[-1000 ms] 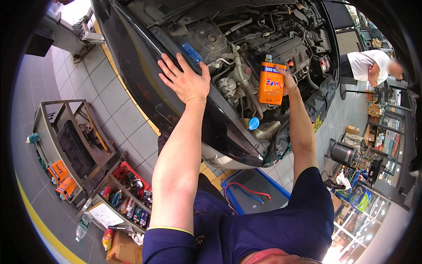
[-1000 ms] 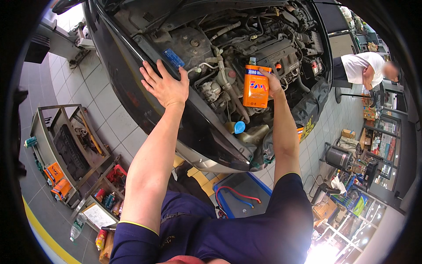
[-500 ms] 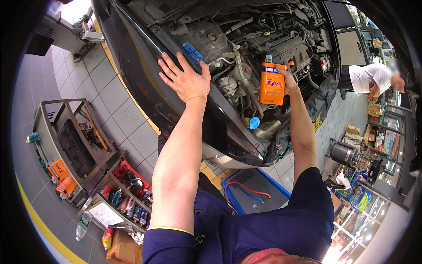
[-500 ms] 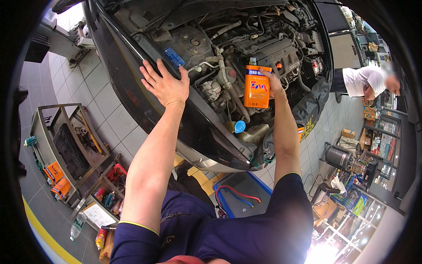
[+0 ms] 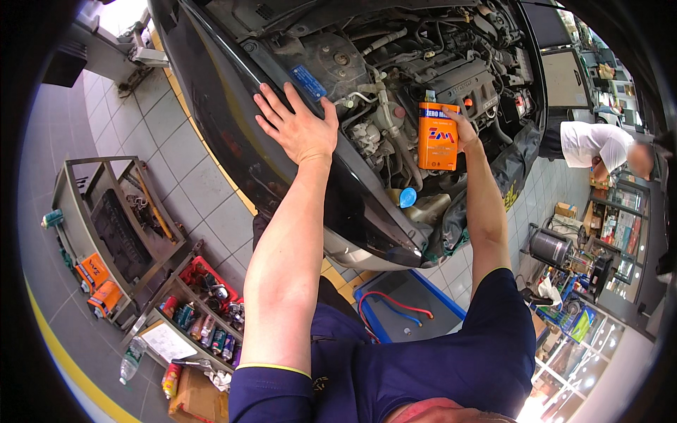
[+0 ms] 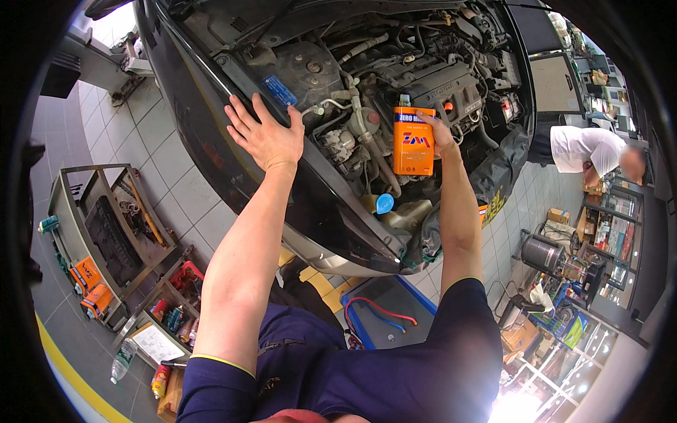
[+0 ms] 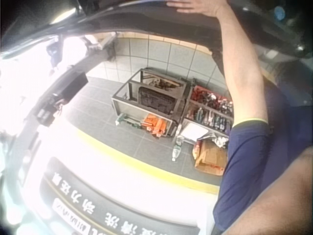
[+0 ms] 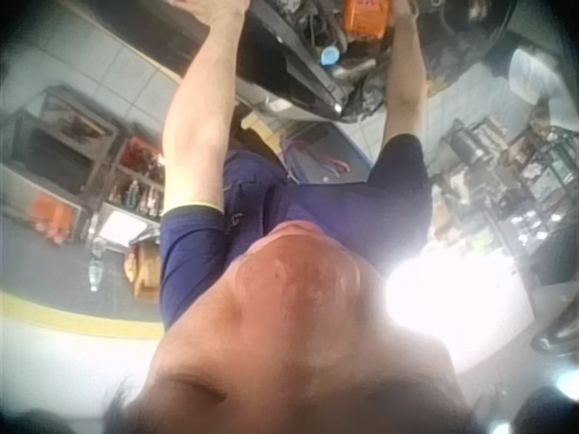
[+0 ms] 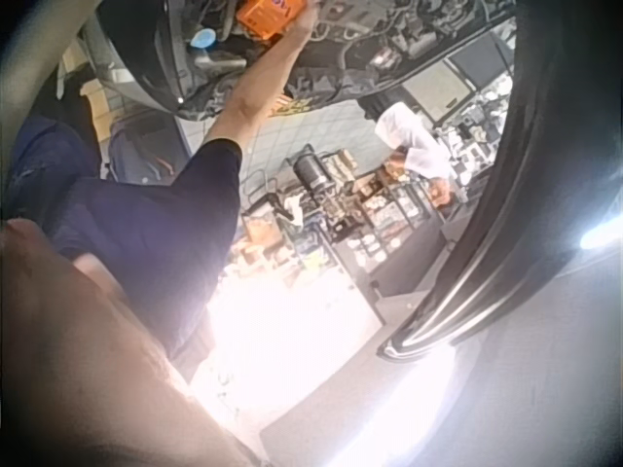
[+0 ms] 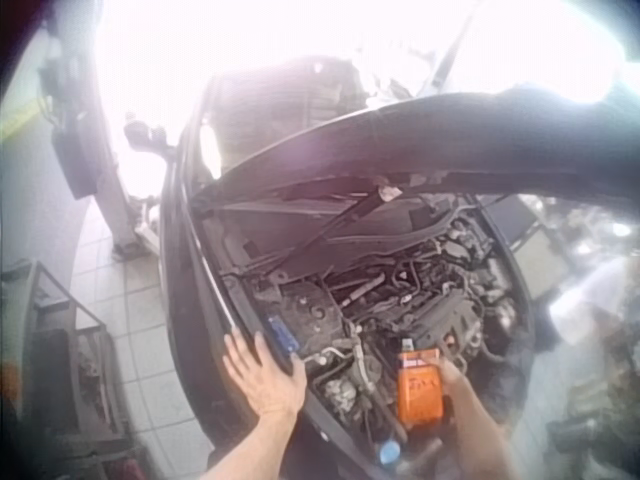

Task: The person opens two orange bottles of engine additive, pours each into the engine through the filler opening, and closes the bottles. The person also wipes the engine bay with a green cloth and handles an orange dipstick.

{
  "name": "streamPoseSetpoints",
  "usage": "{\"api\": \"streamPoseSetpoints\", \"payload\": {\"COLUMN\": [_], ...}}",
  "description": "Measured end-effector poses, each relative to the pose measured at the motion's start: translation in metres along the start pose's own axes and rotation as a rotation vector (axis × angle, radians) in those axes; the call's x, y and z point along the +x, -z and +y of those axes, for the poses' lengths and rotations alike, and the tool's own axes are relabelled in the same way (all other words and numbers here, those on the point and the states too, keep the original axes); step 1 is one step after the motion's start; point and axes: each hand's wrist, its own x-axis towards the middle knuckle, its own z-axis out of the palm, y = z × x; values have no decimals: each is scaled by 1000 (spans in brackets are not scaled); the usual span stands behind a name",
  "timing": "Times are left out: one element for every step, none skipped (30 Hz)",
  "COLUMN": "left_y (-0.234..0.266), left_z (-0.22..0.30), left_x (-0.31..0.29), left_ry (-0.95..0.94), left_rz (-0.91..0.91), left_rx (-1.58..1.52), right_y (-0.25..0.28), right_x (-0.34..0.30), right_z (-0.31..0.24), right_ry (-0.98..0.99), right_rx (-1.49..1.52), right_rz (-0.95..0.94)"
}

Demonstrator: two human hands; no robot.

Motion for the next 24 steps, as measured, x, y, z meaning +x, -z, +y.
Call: {"api": "streamPoseSetpoints", "payload": {"left_y": [0, 0, 0, 0, 0, 0, 0, 0, 0, 0, 0, 0, 0, 0, 0, 0, 0, 0, 0, 0, 0, 0, 0, 0], "left_z": [0, 0, 0, 0, 0, 0, 0, 0, 0, 0, 0, 0, 0, 0, 0, 0, 0, 0, 0, 0, 0, 0, 0, 0], "left_x": [0, 0, 0, 0, 0, 0, 0, 0, 0, 0, 0, 0, 0, 0, 0, 0, 0, 0, 0, 0, 0, 0, 0, 0], "left_ry": [1, 5, 2, 1, 5, 0, -1, -2, -1, -1, 1, -1, -1, 2, -1, -1, 1, -1, -2, 2, -2, -2, -2, -4], "left_rz": [-2, -9, -3, -1, -9, 2, 2, 4, 2, 1, -4, -1, -1, -8, 0, 0, -2, 2, 4, -2, 4, 2, 2, 3], "left_rx": [2, 6, 4, 4, 6, 3, 2, 1, 5, 10, 16, 14, 14, 17, 15, 16, 18, 16, 17, 20, 17, 17, 18, 16], "right_y": [0, 0, 0, -1, -1, -2, -2, -2, -2, -1, 0, 1, 2, 3, 5, 6, 7, 7, 7, 7, 7, 6, 5, 4], "right_x": [0, -1, -1, -2, -3, -3, -4, -4, -4, -4, -4, -3, -2, -1, 0, 1, 1, 2, 1, 1, 0, -1, -3, -4], "right_z": [0, -1, -1, -1, -2, -2, -2, -2, -2, -2, -2, -2, -2, -1, -1, -1, -1, -1, -2, -2, -3, -3, -4, -5], "right_ry": [0, -10, -5, -10, -22, -19, -24, -36, -35, -41, -53, -56, -64, -82, -76, -78, -91, -84, -86, -96, -86, -83, -89, -82], "right_rx": [-4, -15, 1, 10, 11, 10, 2, -10, -7, -6, -10, 2, 9, 9, 12, 7, -13, 4, 6, -1, 9, 10, 6, 9], "right_rz": [7, 50, -1, -16, 2, -24, -17, 8, -11, -12, 5, -15, -18, 8, -27, -33, 14, -41, -43, -9, -47, -49, -27, -50]}}
